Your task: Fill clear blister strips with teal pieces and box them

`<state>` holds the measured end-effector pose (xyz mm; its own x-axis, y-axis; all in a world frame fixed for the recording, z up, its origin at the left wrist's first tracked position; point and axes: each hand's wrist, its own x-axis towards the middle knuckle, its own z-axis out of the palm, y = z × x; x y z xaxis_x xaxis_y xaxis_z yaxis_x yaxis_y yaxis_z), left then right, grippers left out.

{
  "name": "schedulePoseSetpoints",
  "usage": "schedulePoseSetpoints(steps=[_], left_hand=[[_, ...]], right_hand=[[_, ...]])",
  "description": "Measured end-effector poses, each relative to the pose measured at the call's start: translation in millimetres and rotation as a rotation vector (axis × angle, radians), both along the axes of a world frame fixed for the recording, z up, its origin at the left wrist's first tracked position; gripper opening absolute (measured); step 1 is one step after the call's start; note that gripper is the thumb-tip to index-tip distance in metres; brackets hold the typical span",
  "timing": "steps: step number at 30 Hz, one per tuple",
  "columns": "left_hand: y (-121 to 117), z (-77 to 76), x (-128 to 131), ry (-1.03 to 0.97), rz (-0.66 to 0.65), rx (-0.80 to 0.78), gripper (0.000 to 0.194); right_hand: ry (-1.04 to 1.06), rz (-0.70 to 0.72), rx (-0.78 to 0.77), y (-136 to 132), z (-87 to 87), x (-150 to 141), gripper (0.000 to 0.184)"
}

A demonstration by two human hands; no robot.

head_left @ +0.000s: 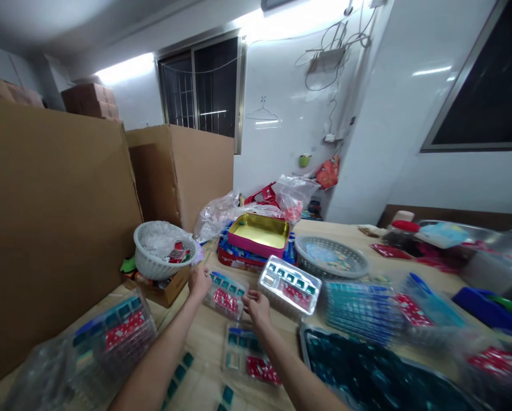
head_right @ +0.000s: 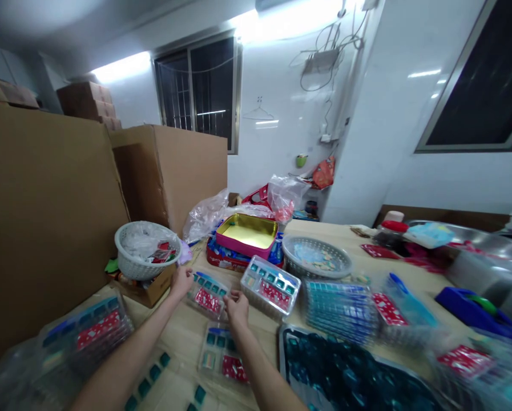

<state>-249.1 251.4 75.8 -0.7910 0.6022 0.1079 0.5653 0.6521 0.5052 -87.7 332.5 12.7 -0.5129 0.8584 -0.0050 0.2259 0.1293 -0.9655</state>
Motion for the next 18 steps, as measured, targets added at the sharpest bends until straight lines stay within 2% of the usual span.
schedulePoseSetpoints(steps=[4, 8, 11, 15, 17, 18], left_hand=[[-24.5, 15.3, 26.1, 0.034, -0.033, -0.019, 0.026], [-53.3, 3.9, 66.9, 0.018, -0.116, -0.079, 0.021], [-69.8, -7.3, 95.9, 0.004, -0.175, -0.135, 0.022], [-85.9, -4.0, 137.4, 0.066, -0.215, -0.138, 0.043], [-99.9, -2.1, 172.1, 0.180, -0.331, -0.058, 0.050], [-110.1, -4.1, 194.1, 0.250, -0.444, 0.000, 0.049]], right_hand=[[0.050, -0.024, -0.103, -3.8, 14.6, 39.9, 0.025], [-0.014, 0.023, -0.109, -9.6, 21.0, 91.4, 0.021], [-0.115, 0.031, -0.038, -19.9, 20.3, 117.2, 0.015], [-0.227, 0.016, 0.136, -34.2, 27.1, 134.9, 0.009], [-0.251, 0.040, 0.208, -40.7, 36.6, 144.0, 0.008], [-0.254, 0.068, 0.234, -44.4, 42.0, 149.9, 0.008]])
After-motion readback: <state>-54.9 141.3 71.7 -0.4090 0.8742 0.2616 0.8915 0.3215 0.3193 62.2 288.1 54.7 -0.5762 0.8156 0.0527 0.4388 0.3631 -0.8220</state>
